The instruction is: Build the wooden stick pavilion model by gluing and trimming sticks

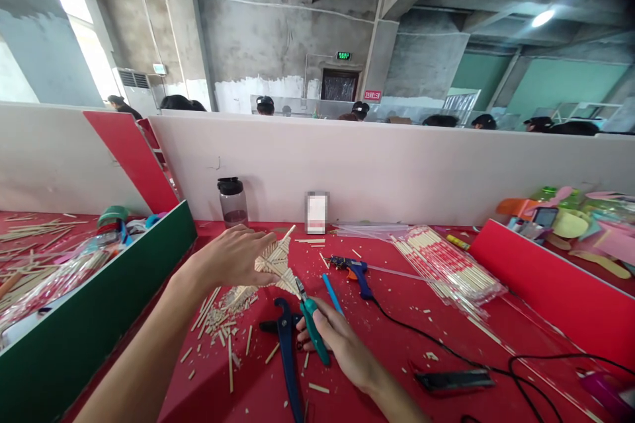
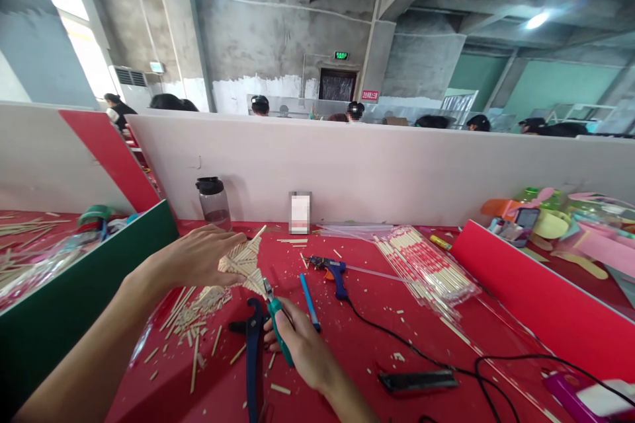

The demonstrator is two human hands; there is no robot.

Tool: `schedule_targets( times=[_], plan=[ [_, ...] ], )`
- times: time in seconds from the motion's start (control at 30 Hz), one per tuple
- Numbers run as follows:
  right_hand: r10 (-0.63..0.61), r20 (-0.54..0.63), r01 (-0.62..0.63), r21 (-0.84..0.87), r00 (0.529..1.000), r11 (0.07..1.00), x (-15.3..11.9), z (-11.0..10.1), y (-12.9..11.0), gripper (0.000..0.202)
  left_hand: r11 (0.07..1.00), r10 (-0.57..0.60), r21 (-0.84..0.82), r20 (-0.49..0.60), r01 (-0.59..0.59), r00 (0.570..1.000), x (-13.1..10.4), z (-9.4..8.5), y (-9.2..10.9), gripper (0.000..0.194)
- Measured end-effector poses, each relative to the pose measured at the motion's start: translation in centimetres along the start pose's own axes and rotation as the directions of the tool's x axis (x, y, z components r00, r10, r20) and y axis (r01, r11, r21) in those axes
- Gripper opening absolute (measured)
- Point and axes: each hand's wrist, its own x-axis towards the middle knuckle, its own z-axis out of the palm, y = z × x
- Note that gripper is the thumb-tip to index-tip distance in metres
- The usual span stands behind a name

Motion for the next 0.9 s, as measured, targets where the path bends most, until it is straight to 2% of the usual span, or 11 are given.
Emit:
schedule_targets(
  times=[0.2, 0.4, 0.63, 0.77, 0.9],
  plan=[
    [-0.028, 0.024, 0.029, -0.024, 0.999, 0.999, -0.3, 0.0, -0.5, 0.063, 0.999, -0.033, 0.019, 0.014, 0.032, 0.999, 0.0, 0.0, -0.1, 0.095],
    [-0.011, 0.037, 0.016, -0.149, 0.999, 0.989, -0.5, -0.4, -0.7, 0.073, 1.0, -0.018, 0.012, 0.031, 0.018, 0.999, -0.1, -0.2, 0.1, 0.096],
    [-0.008, 0.01, 0.01, -0.266, 1.0, 0.964, -0.5, -0.9, -0.3, 0.071, 1.0, -0.004, 0.005, -0.001, 0.004, 1.0, 0.0, 0.2, 0.1, 0.096],
    [0.013, -0.012, -0.015, -0.262, 1.0, 0.965, -0.6, -0.7, -0.5, 0.075, 1.0, -0.019, -0.004, -0.013, 0.019, 1.0, 0.1, 0.2, 0.2, 0.095],
    [0.019, 0.021, -0.014, -0.199, 1.0, 0.98, -0.5, -0.7, -0.6, 0.076, 1.0, -0.01, -0.004, -0.015, 0.01, 1.0, 0.1, 0.2, 0.3, 0.095]
  ],
)
